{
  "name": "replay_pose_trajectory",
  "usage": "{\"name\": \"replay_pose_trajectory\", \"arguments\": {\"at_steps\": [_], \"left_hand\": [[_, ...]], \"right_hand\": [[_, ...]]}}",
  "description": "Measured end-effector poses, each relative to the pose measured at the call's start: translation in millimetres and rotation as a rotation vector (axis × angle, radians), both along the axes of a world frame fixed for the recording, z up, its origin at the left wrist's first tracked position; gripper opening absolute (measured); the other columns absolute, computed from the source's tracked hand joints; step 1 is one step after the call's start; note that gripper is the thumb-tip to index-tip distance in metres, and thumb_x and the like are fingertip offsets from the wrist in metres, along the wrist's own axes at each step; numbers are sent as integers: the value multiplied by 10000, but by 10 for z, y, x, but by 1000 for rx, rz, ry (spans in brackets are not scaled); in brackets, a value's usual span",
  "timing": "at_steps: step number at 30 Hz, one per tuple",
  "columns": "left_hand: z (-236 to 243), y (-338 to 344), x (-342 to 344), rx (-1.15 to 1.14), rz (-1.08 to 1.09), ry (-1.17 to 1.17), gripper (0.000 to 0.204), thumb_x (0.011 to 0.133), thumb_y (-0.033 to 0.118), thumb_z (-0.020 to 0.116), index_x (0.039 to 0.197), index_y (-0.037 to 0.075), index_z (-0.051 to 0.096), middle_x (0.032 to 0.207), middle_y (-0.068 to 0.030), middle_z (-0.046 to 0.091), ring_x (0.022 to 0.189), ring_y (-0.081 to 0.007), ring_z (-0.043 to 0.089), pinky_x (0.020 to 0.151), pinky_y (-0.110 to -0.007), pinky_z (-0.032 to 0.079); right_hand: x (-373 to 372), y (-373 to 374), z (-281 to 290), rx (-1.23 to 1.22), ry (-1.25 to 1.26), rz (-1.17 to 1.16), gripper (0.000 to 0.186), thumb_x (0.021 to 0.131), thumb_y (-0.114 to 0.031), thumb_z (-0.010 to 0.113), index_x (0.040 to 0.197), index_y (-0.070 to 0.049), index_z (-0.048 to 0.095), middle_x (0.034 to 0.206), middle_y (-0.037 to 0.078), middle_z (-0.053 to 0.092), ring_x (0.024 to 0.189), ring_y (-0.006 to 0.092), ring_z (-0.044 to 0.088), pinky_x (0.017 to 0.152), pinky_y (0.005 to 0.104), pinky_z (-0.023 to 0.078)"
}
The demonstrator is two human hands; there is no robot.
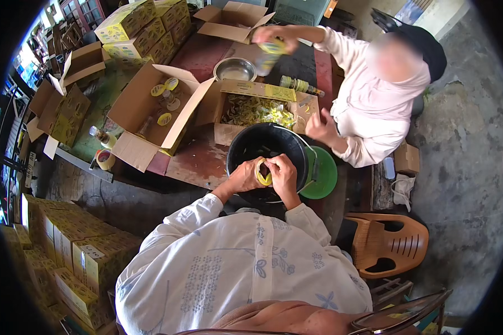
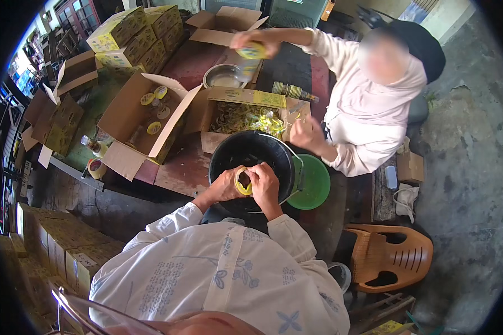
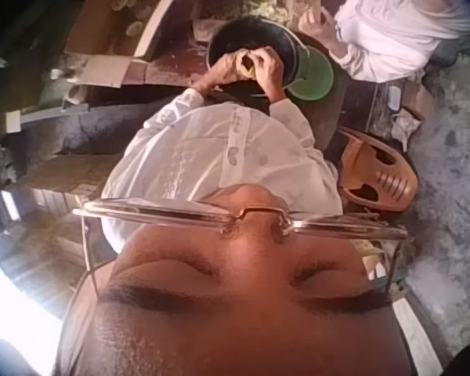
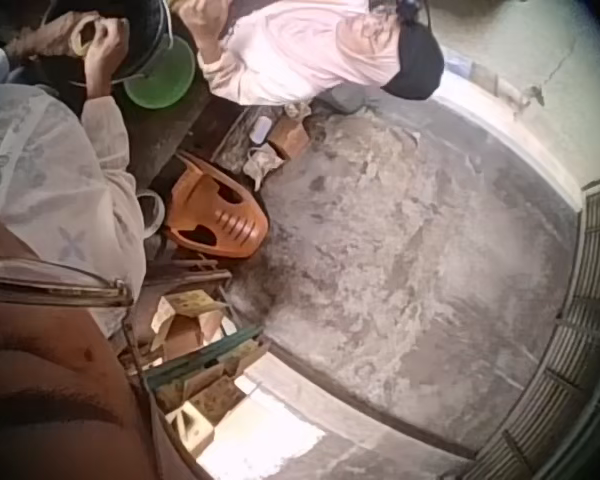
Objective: The person removes the plastic seals and lids from small yellow containers by hand, dropping the debris into a black bucket on a table.
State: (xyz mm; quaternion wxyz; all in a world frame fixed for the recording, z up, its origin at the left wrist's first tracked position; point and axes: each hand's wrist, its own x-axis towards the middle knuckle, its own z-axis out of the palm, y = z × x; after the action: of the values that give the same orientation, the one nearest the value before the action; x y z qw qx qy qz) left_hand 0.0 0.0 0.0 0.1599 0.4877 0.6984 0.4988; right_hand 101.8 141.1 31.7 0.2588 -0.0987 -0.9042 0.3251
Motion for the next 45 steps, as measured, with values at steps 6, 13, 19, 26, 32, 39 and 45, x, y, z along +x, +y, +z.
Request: {"name": "replay_pose_trajectory", "arguments": {"at_steps": [6, 13, 19, 26, 32, 39, 45], "left_hand": [[65, -49, 42, -25, 36, 78, 555, 699, 219, 896, 1122, 41, 584, 1025, -151, 665, 956, -394, 669, 852, -444, 537], [74, -58, 181, 74, 139, 287, 521, 699, 148, 864, 1131, 52, 589, 1023, -140, 645, 978, -372, 643, 898, -448, 501], [68, -28, 169, 86, 178, 360, 500, 699, 124, 853, 1120, 45, 595, 1017, -127, 640, 969, -355, 640, 893, -436, 495], [19, 7, 214, 165, 217, 393, 494, 703, 107, 844, 1129, 40, 604, 1053, -131, 641, 1015, -343, 636, 915, -433, 487], [52, -19, 303, 260, 235, 391, 495, 684, 128, 858, 1113, 57, 620, 1079, -126, 635, 1009, -349, 617, 926, -437, 477], [203, -180, 338, 147, 242, 239, 695, 706, 221, 895, 1274, 15, 550, 1215, -170, 568, 1132, -385, 555, 1019, -457, 436], [-18, -153, 210, 99, 175, 164, 763, 694, 148, 874, 1326, -2, 474, 1226, -195, 558, 1162, -402, 554, 1029, -450, 444]], "right_hand": [[-49, -36, -197, -522, 181, -49, 52, 915, 2, 717, 892, 6, 670, 818, 63, 674, 716, 124, 625, 682, 280, 507], [30, 147, -289, -1089, 185, -92, 87, 969, -134, 712, 936, -57, 688, 856, -4, 668, 739, 53, 577, 660, 228, 471], [-62, 77, -276, -1136, 268, -198, 98, 972, -139, 714, 971, -47, 681, 889, 6, 676, 758, 68, 582, 674, 233, 462], [-98, 41, -298, -1188, 358, -277, 96, 965, -127, 719, 990, -45, 677, 906, 11, 674, 767, 77, 583, 673, 237, 458], [-54, 260, -319, -1171, 513, -385, 98, 980, -145, 695, 975, -57, 651, 861, 14, 646, 748, 91, 594, 661, 257, 495], [247, 588, 346, -715, 270, -215, 85, 933, -61, 737, 987, -23, 683, 909, 25, 705, 772, 82, 636, 680, 262, 519], [170, 358, -133, -385, 200, -100, 220, 800, 6, 810, 971, -8, 672, 1007, 113, 725, 837, 194, 710, 713, 307, 557]]}}
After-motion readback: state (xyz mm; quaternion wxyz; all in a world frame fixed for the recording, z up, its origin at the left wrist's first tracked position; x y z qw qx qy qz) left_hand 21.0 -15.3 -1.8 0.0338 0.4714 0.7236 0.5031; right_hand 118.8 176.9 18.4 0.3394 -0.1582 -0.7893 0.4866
